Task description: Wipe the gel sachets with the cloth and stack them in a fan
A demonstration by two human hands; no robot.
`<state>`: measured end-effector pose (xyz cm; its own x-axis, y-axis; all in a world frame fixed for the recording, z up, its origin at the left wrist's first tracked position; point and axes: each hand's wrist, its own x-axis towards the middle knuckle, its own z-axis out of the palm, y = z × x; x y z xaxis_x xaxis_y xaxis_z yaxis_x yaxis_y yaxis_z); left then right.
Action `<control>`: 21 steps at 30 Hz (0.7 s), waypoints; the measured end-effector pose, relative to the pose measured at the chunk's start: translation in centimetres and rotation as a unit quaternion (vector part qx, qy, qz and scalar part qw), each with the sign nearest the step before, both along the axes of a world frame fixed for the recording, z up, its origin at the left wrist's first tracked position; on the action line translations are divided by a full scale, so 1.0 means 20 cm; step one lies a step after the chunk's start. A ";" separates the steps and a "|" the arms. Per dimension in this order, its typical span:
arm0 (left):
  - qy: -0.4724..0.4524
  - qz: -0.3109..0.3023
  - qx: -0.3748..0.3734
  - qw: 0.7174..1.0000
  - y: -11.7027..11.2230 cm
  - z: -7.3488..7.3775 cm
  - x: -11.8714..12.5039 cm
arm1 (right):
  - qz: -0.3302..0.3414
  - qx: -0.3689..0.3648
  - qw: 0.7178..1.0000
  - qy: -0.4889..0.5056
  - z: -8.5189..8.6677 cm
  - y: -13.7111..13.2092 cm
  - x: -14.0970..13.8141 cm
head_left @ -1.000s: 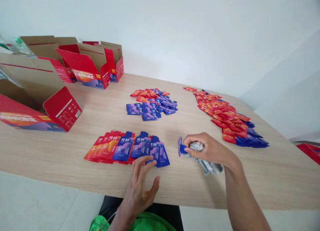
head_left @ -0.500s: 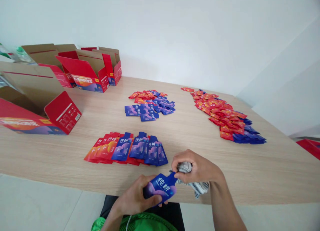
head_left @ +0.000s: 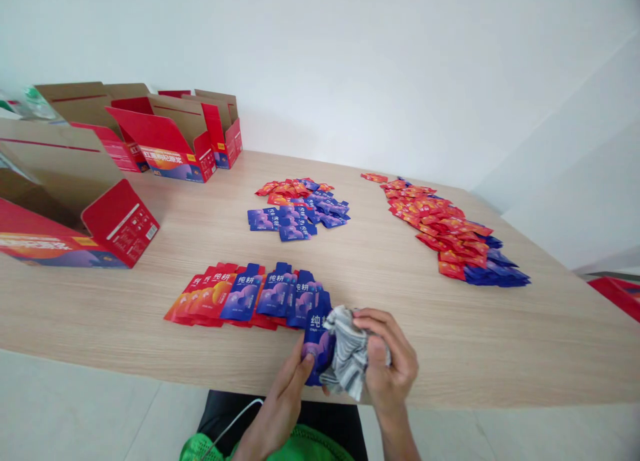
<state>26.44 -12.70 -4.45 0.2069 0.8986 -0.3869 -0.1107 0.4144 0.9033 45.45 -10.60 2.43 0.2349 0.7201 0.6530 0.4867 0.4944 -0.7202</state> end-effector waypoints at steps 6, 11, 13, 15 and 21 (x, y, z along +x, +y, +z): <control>0.008 0.015 0.075 0.997 -0.03 -0.04 0.04 | 0.021 -0.034 0.999 -0.031 -0.16 -0.07 -0.25; 0.066 0.040 0.104 0.992 -0.04 -0.06 0.07 | 0.027 -0.030 0.998 -0.040 -0.20 -0.08 -0.27; 0.073 0.043 0.115 0.990 -0.08 -0.04 0.10 | 0.000 -0.021 0.999 -0.040 -0.18 -0.04 -0.24; 0.074 0.033 0.108 0.991 -0.13 -0.01 0.14 | -0.022 -0.025 0.999 -0.036 -0.13 0.01 -0.22; 0.069 0.050 0.120 0.989 -0.13 0.01 0.15 | 0.013 -0.056 0.998 -0.029 -0.07 0.02 -0.21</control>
